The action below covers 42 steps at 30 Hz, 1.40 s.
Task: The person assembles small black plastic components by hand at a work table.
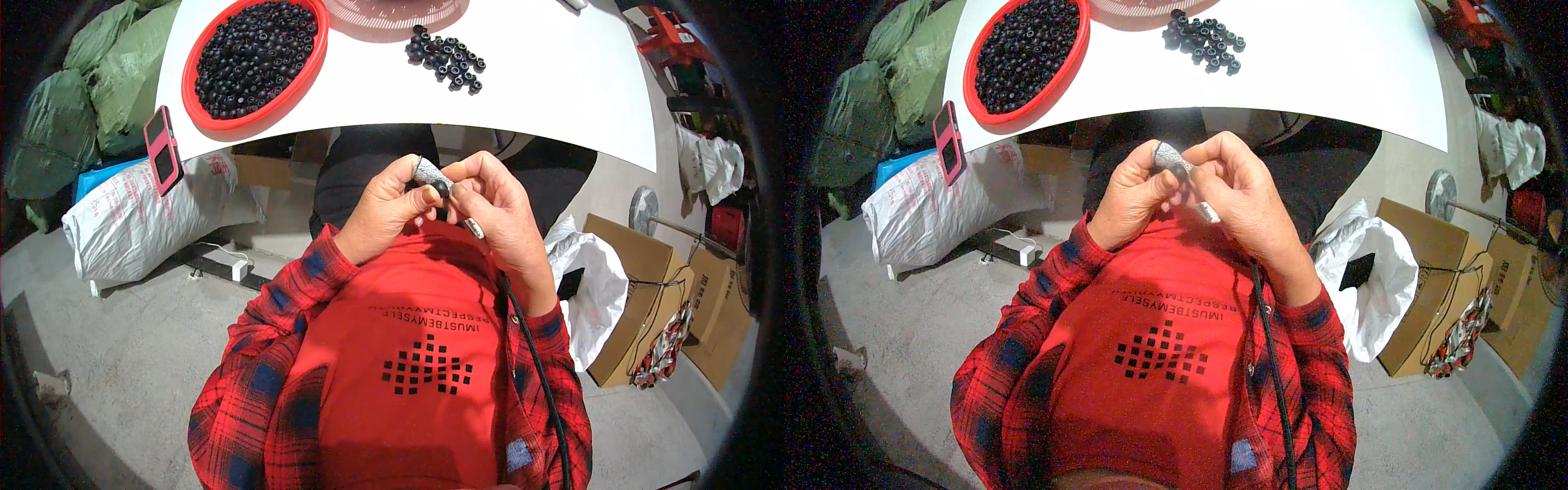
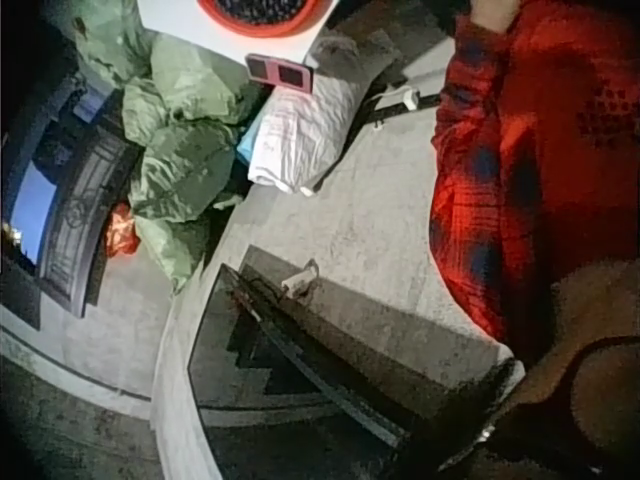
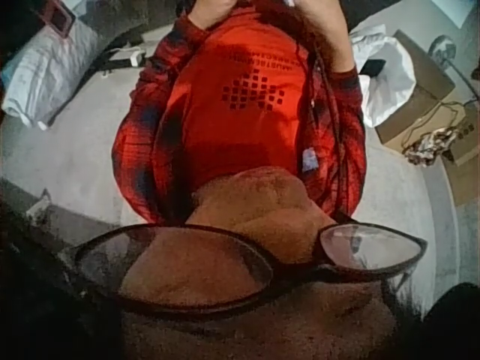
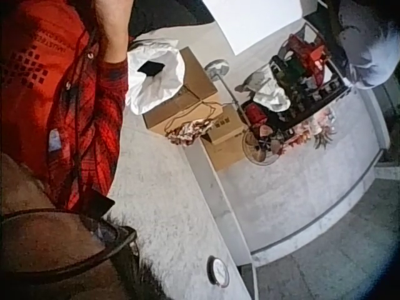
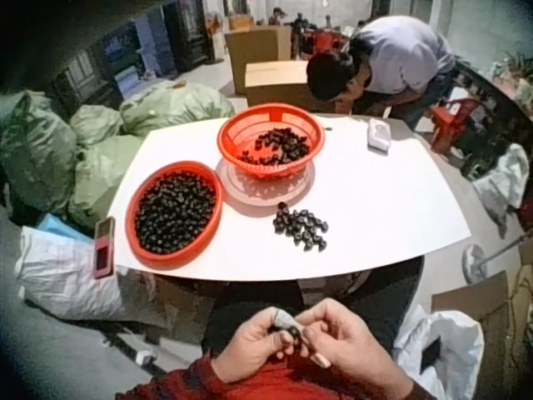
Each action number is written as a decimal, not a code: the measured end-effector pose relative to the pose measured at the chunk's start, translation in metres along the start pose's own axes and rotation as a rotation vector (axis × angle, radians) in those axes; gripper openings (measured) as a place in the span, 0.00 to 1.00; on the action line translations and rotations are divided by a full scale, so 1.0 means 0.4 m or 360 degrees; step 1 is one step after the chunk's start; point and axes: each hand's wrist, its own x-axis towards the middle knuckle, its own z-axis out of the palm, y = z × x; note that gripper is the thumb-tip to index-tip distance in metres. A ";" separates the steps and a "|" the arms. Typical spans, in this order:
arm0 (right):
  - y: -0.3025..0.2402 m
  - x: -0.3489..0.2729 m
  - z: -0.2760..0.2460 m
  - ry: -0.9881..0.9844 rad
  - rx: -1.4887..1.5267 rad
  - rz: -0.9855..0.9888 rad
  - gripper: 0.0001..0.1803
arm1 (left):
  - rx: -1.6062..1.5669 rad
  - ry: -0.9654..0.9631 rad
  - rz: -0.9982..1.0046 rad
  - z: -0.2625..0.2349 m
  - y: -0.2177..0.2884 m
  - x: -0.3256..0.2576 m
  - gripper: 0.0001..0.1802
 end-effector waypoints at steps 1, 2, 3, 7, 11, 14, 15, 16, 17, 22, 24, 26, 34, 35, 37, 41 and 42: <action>-0.003 0.000 0.002 -0.0003 0.0000 0.0001 0.09 | -0.0022 0.0009 0.0003 0.000 -0.003 0.001 0.06; -0.008 0.000 0.005 0.0000 -0.0009 0.0009 0.08 | -0.0045 0.0019 0.0005 0.000 -0.005 0.001 0.06; -0.012 0.000 0.008 0.0006 -0.0018 0.0018 0.08 | -0.0046 0.0020 0.0004 -0.001 -0.006 0.001 0.06; -0.014 -0.001 0.007 -0.0002 -0.0066 0.0009 0.07 | 0.0003 -0.0013 -0.0001 -0.005 -0.010 -0.003 0.06; -0.013 0.002 -0.002 -0.0016 -0.0045 0.0024 0.06 | -0.0145 0.0005 -0.0053 -0.005 -0.011 0.005 0.11; -0.015 0.004 -0.002 0.0068 -0.0189 0.0007 0.07 | -0.0270 -0.0030 -0.0081 -0.009 -0.014 0.010 0.12; -0.016 0.003 0.001 0.0128 -0.0243 0.0001 0.08 | -0.0269 -0.0028 -0.0080 -0.009 -0.013 0.011 0.12; -0.016 0.000 0.005 0.0126 -0.0243 0.0001 0.08 | -0.0276 -0.0020 -0.0077 -0.007 -0.011 0.012 0.12; -0.015 -0.003 0.009 0.0097 -0.0229 -0.0101 0.09 | -0.0283 -0.0012 -0.0074 -0.006 -0.010 0.013 0.13; 0.003 -0.003 0.013 0.0101 -0.0516 -0.0288 0.11 | -0.0312 -0.0007 -0.0060 -0.002 -0.012 0.013 0.14; 0.002 -0.003 0.014 0.0141 -0.0721 -0.0390 0.11 | -0.0302 -0.0022 -0.0072 0.000 -0.010 0.012 0.14; 0.013 -0.004 0.014 0.0176 -0.0730 -0.0426 0.10 | -0.0354 -0.0049 -0.0087 0.001 -0.013 0.011 0.16; 0.006 -0.009 0.026 0.0228 -0.0956 -0.0587 0.10 | -0.0569 -0.0054 -0.0245 0.002 -0.003 0.013 0.18; 0.007 -0.009 0.026 0.0231 -0.0946 -0.0577 0.10 | -0.0595 -0.0054 -0.0249 0.001 -0.005 0.013 0.18; 0.010 -0.005 0.024 0.0227 -0.0936 -0.0567 0.11 | -0.0622 -0.0040 -0.0268 0.001 -0.005 0.015 0.18; 0.011 0.005 0.020 0.0219 -0.0903 -0.0634 0.08 | -0.0741 -0.0112 -0.0298 -0.001 0.000 0.021 0.18; 0.012 0.007 0.021 0.0217 -0.0766 -0.0641 0.07 | -0.0744 -0.0107 -0.0295 -0.001 0.000 0.021 0.18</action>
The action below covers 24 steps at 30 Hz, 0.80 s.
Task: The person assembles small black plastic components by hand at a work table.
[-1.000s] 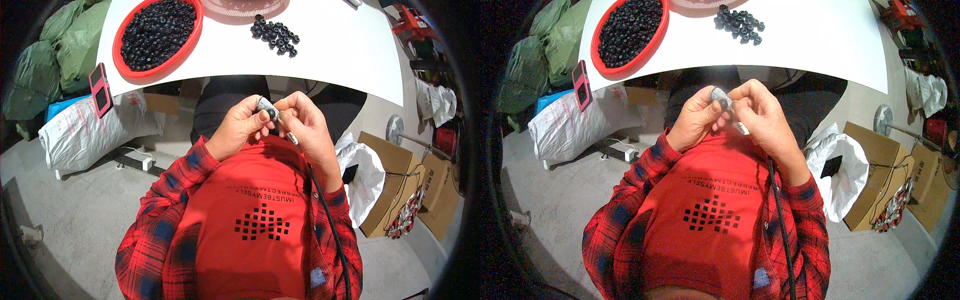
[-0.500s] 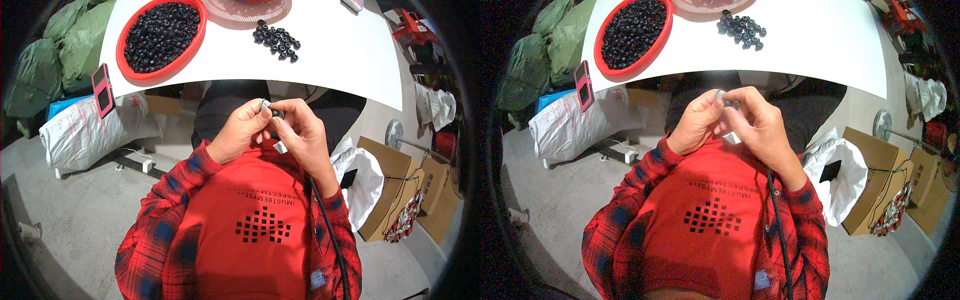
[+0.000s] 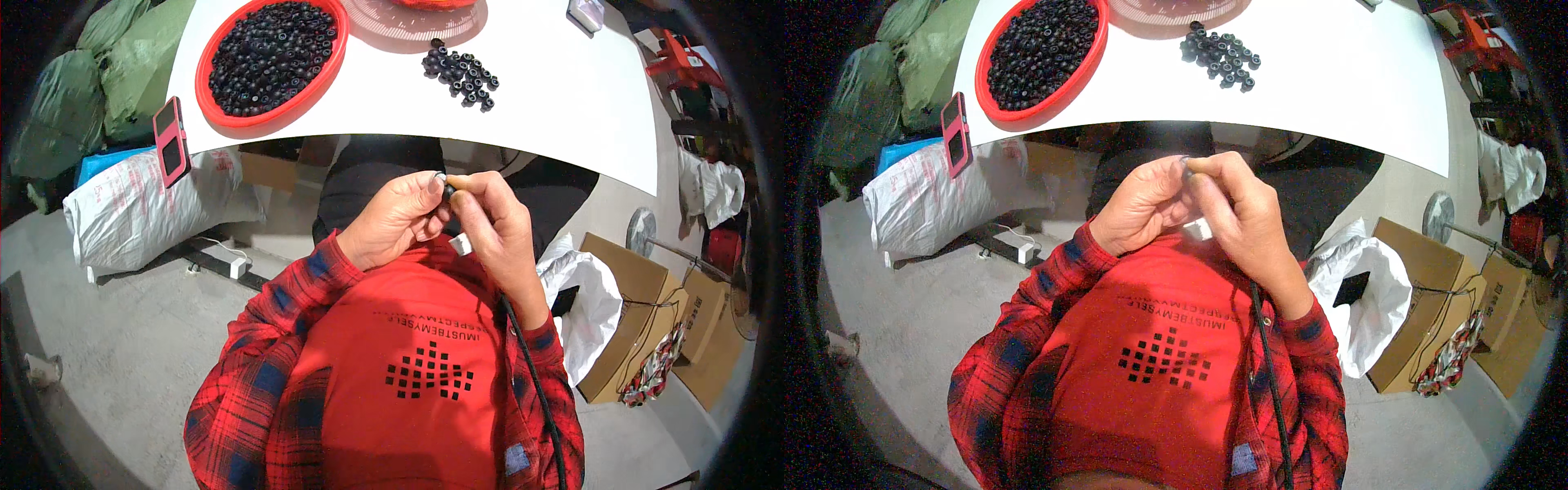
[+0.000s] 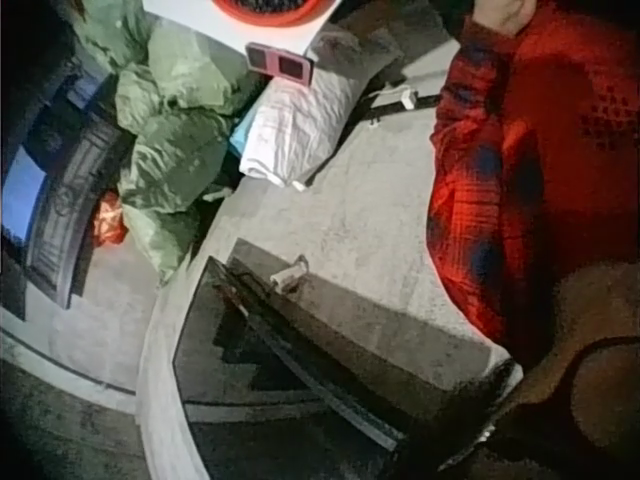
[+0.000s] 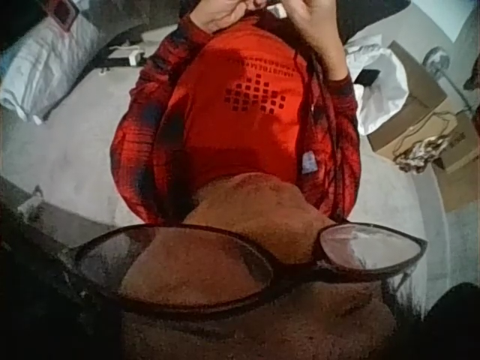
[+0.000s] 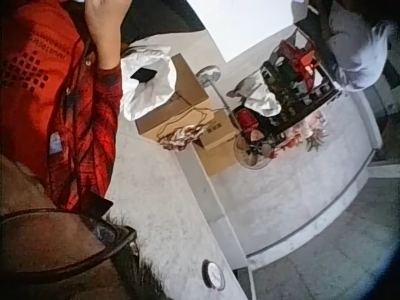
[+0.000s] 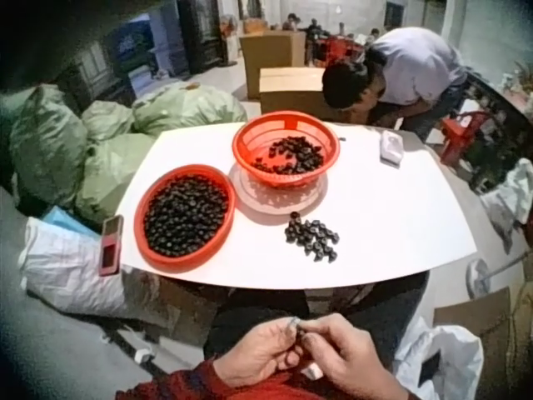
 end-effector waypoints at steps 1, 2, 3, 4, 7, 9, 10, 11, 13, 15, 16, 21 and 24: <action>0.003 0.002 -0.002 -0.0006 0.0000 0.0001 0.07 | 0.0001 0.0043 -0.0007 0.000 -0.001 0.000 0.17; 0.007 0.005 -0.006 -0.0036 0.0147 0.0143 0.06 | 0.0001 0.0086 -0.0016 0.000 -0.001 0.001 0.17; 0.009 0.008 -0.009 -0.0069 0.0294 0.0286 0.06 | -0.0002 0.0091 -0.0012 0.001 0.000 0.001 0.17; 0.007 0.011 -0.009 -0.0074 0.0295 0.0289 0.06 | -0.0013 0.0118 -0.0031 0.003 0.003 0.001 0.16; -0.003 0.027 -0.017 -0.0118 0.0530 0.0465 0.08 | -0.0087 0.0129 -0.0078 0.000 0.004 0.012 0.15; -0.003 0.040 -0.026 -0.0140 0.0669 0.0715 0.08 | -0.0150 0.0118 -0.0105 -0.008 0.002 0.020 0.15; -0.002 0.046 -0.025 -0.0146 0.0670 0.0718 0.08 | -0.0172 0.0087 -0.0098 -0.013 0.001 0.023 0.15; -0.002 0.052 -0.023 -0.0136 0.0697 0.0763 0.08 | -0.0193 0.0056 -0.0092 -0.016 0.003 0.026 0.15; -0.003 0.059 -0.025 -0.0112 0.0721 0.0813 0.08 | -0.0184 0.0079 -0.0107 -0.012 0.009 0.033 0.15; 0.003 0.065 -0.027 -0.0137 0.0707 0.0780 0.08 | -0.0173 0.0103 -0.0121 -0.011 0.014 0.040 0.14; 0.006 0.071 -0.027 -0.0135 0.0708 0.0781 0.08 | -0.0150 0.0089 -0.0117 -0.013 0.016 0.044 0.14; 0.008 0.098 -0.041 -0.0094 0.0744 0.0937 0.09 | -0.0137 0.0104 -0.0154 -0.008 0.034 0.064 0.14; 0.018 0.106 -0.044 -0.0150 0.0768 0.0873 0.08 | -0.0082 0.0096 -0.0138 -0.012 0.042 0.076 0.13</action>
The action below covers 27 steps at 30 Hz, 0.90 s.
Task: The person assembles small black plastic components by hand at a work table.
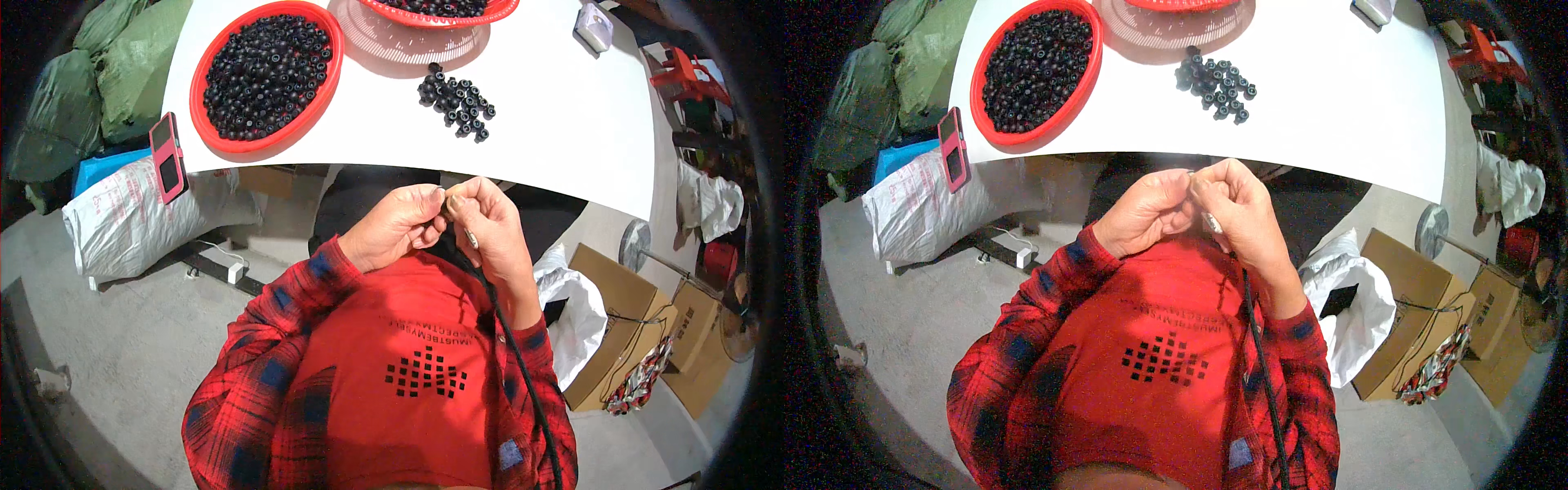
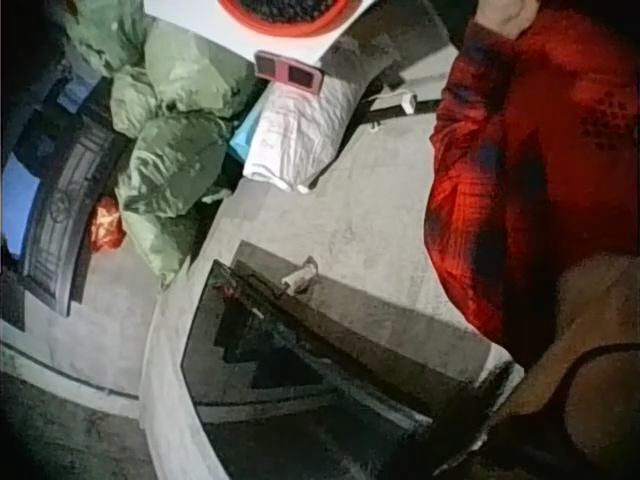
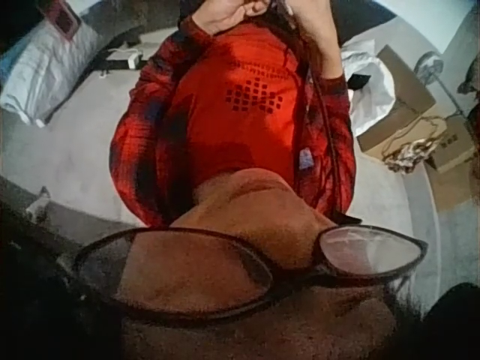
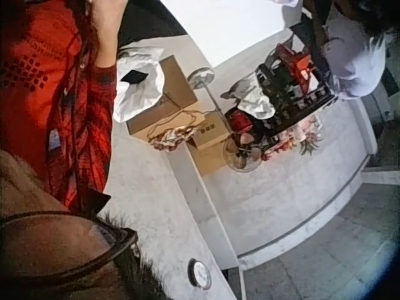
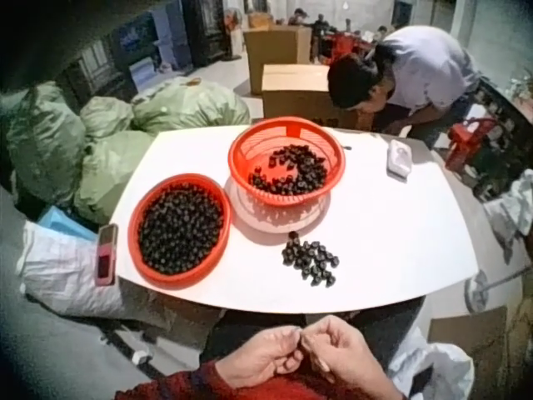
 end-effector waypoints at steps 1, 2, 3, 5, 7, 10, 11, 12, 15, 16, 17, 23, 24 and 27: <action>-0.005 0.001 -0.001 0.0016 -0.0017 0.0027 0.08 | 0.0033 0.0019 -0.0021 0.000 0.003 0.002 0.13; -0.009 0.003 -0.003 0.0011 -0.0021 0.0023 0.08 | 0.0067 0.0038 -0.0041 0.002 0.007 0.004 0.13; -0.011 0.005 -0.006 -0.0013 0.0058 0.0057 0.07 | 0.0084 0.0038 -0.0051 0.002 0.010 0.003 0.13; -0.019 0.011 -0.004 -0.0031 0.0152 0.0123 0.07 | 0.0112 0.0077 -0.0042 0.003 0.017 0.001 0.13; -0.029 0.012 -0.005 -0.0057 0.0137 0.0100 0.07 | 0.0128 0.0104 -0.0052 0.013 0.025 0.004 0.13; -0.022 0.017 -0.007 -0.0082 0.0091 0.0050 0.08 | 0.0305 -0.0063 0.0008 -0.006 0.033 0.010 0.12; -0.020 0.018 -0.008 -0.0056 0.0070 0.0045 0.08 | 0.0304 -0.0060 0.0008 -0.010 0.033 0.009 0.12; -0.018 0.018 -0.007 -0.0027 0.0048 0.0044 0.08 | 0.0297 -0.0013 -0.0024 -0.008 0.035 0.005 0.13; -0.022 0.029 -0.009 0.0001 0.0127 0.0131 0.09 | 0.0180 0.0064 -0.0057 0.003 0.034 0.009 0.15; -0.026 0.030 -0.011 0.0006 0.0130 0.0143 0.09 | 0.0077 0.0089 -0.0050 0.004 0.033 0.012 0.17; -0.031 0.029 -0.013 -0.0001 0.0142 0.0145 0.09 | -0.0002 -0.0001 -0.0055 -0.007 0.031 0.018 0.21; -0.038 0.035 -0.007 -0.0030 0.0213 0.0110 0.10 | -0.0164 -0.0106 -0.0039 0.017 0.049 0.019 0.21; -0.035 0.037 -0.009 -0.0026 0.0213 0.0106 0.10 | -0.0185 -0.0103 -0.0040 0.017 0.048 0.021 0.21; -0.035 0.037 -0.008 -0.0001 0.0182 0.0091 0.10 | -0.0097 -0.0087 -0.0053 0.011 0.046 0.027 0.19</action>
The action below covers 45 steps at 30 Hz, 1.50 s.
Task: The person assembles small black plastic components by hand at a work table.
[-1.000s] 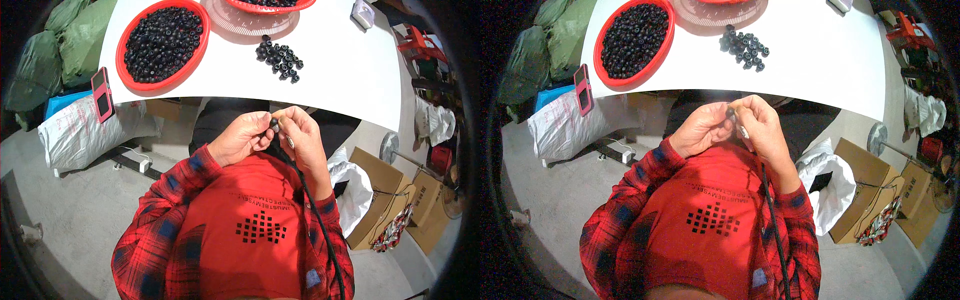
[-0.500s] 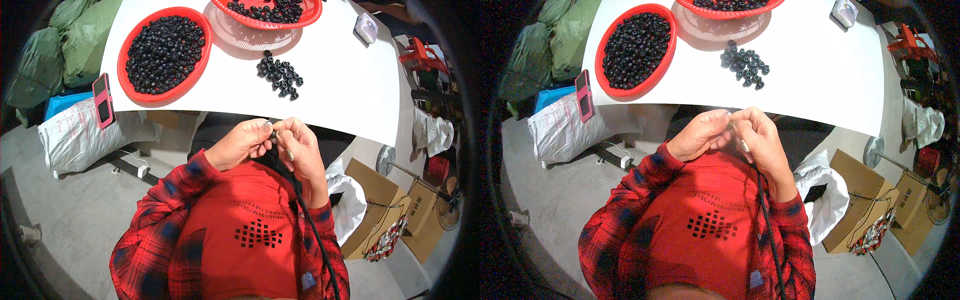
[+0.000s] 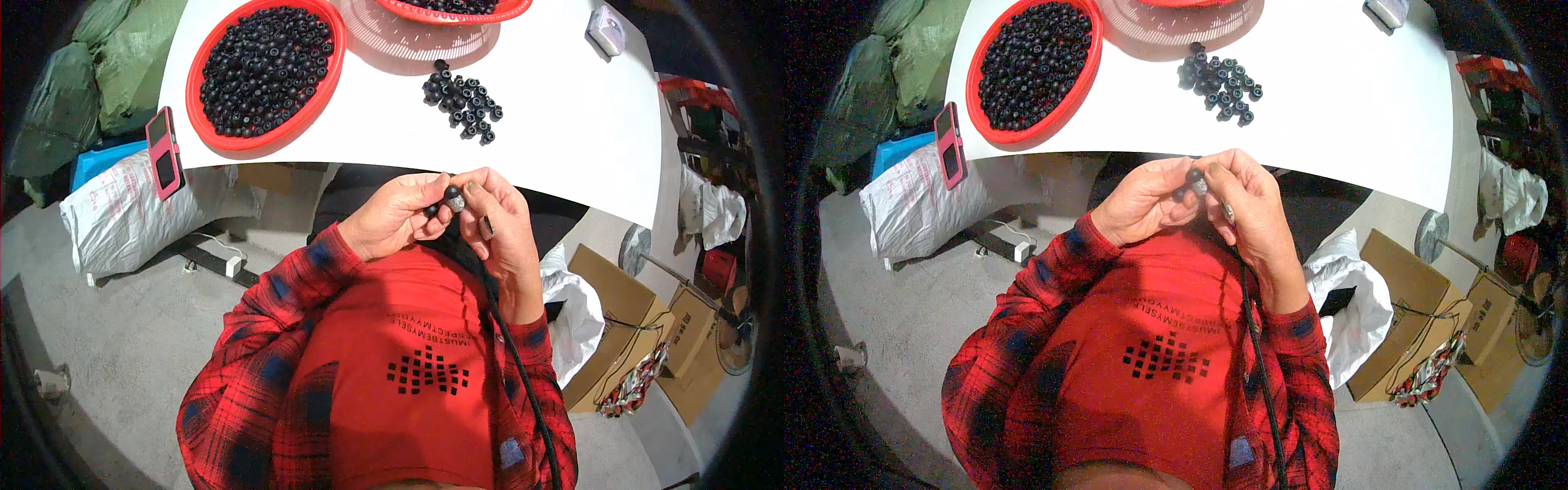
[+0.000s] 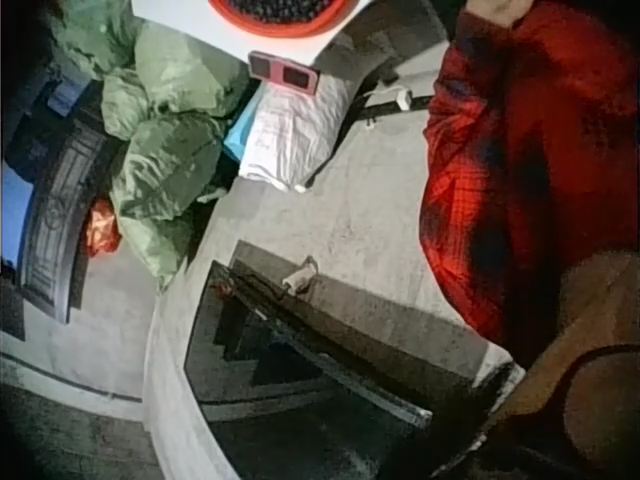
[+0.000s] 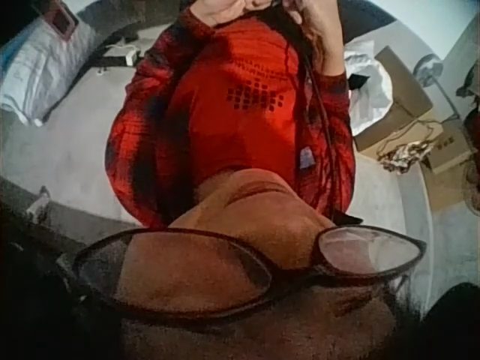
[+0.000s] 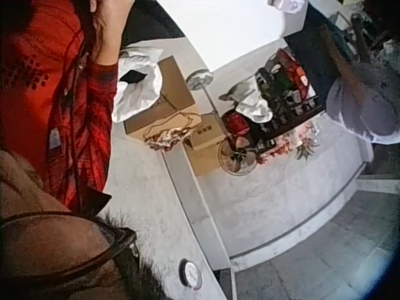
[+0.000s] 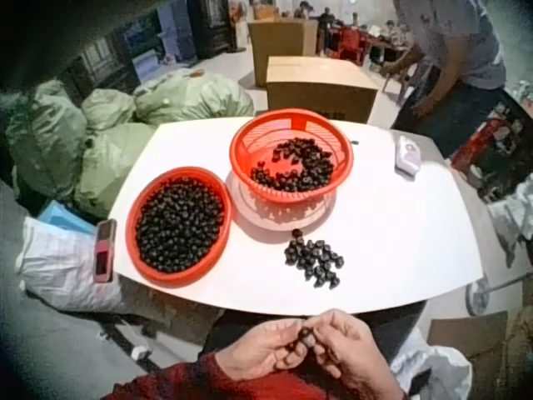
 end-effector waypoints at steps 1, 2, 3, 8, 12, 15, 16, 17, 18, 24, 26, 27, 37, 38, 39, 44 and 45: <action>0.000 -0.001 0.002 0.0020 -0.0031 -0.0012 0.09 | 0.0000 0.0000 -0.0002 -0.001 -0.002 0.000 0.19; 0.005 -0.001 0.003 0.0021 -0.0031 -0.0014 0.09 | 0.0019 0.0036 -0.0003 -0.001 -0.003 0.001 0.18; 0.016 -0.001 0.003 0.0037 -0.0066 -0.0058 0.09 | 0.0037 0.0073 -0.0004 -0.003 -0.006 0.000 0.18; 0.009 -0.004 -0.002 -0.0020 -0.0023 -0.0020 0.09 | 0.0133 0.0073 0.0006 -0.014 -0.011 -0.005 0.18; 0.006 -0.006 -0.001 -0.0005 -0.0032 -0.0010 0.08 | 0.0157 -0.0016 0.0017 -0.019 -0.011 0.001 0.18; 0.004 -0.007 -0.003 -0.0010 -0.0111 -0.0071 0.08 | 0.0244 0.0073 0.0018 -0.018 -0.012 0.004 0.19; 0.005 -0.005 -0.004 -0.0009 -0.0176 -0.0087 0.09 | 0.0249 0.0074 0.0023 -0.017 -0.010 0.002 0.19; 0.007 -0.004 -0.005 -0.0015 -0.0177 -0.0092 0.09 | 0.0256 0.0097 0.0016 -0.014 -0.008 -0.002 0.19; 0.008 -0.003 -0.005 0.0011 -0.0206 -0.0079 0.09 | 0.0265 0.0116 0.0012 -0.011 -0.006 -0.004 0.18; -0.005 0.001 -0.020 0.0066 -0.0144 -0.0092 0.10 | 0.0110 0.0211 0.0009 0.003 0.026 0.005 0.14; -0.007 0.008 -0.040 0.0157 -0.0076 -0.0200 0.11 | -0.0027 0.0308 -0.0019 -0.008 0.045 0.007 0.10; -0.007 0.011 -0.049 0.0150 -0.0079 -0.0208 0.11 | -0.0021 0.0305 -0.0010 -0.019 0.054 0.010 0.10; -0.004 0.025 -0.099 0.0297 -0.0091 -0.0238 0.10 | 0.0688 0.0422 0.0472 -0.034 0.166 0.081 0.13; -0.004 0.026 -0.100 0.0307 -0.0091 -0.0243 0.10 | 0.0697 0.0412 0.0482 -0.031 0.179 0.096 0.13; -0.003 0.026 -0.100 0.0314 -0.0090 -0.0245 0.10 | 0.1319 0.0689 0.0643 -0.030 0.192 0.112 0.13; 0.003 0.025 -0.102 0.0318 -0.0078 -0.0230 0.10 | 0.2764 0.1324 0.1080 0.001 0.221 0.186 0.18; 0.003 0.021 -0.102 0.0310 -0.0079 -0.0227 0.09 | 0.3017 0.1429 0.0984 0.014 0.229 0.197 0.20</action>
